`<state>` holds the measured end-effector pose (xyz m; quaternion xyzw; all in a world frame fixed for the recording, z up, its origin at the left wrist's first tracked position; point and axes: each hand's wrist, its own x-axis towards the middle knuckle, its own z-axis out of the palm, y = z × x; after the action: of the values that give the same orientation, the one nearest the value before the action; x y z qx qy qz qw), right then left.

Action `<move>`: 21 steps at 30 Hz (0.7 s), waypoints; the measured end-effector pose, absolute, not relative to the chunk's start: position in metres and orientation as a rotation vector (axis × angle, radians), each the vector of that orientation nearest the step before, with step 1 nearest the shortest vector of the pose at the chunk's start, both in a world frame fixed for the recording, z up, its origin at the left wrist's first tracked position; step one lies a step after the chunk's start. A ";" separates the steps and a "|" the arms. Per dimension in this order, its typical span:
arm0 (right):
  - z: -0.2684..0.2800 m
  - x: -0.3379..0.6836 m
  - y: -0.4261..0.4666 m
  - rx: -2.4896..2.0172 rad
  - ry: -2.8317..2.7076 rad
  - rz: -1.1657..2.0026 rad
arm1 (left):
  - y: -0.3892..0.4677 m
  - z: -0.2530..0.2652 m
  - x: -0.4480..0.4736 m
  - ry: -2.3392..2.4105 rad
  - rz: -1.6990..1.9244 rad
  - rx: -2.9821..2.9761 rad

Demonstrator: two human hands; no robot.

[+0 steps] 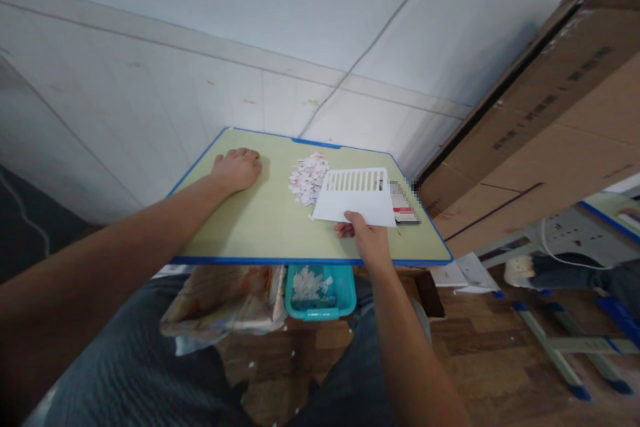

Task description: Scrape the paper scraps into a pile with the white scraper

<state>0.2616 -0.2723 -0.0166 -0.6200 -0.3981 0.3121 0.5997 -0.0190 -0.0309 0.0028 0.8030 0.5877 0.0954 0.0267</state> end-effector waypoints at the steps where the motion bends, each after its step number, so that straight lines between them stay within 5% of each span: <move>1: -0.017 0.262 -0.271 -1.425 -0.925 0.738 | -0.038 0.003 -0.024 1.823 0.257 2.466; 21: -0.012 0.266 -0.244 -1.445 -0.870 0.857 | -0.110 -0.007 -0.075 1.966 0.396 2.473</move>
<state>0.2664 -0.2438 -0.0123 -0.6196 -0.3729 0.3674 0.5849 -0.0753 -0.1098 -0.0069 0.7766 0.6173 0.1243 -0.0214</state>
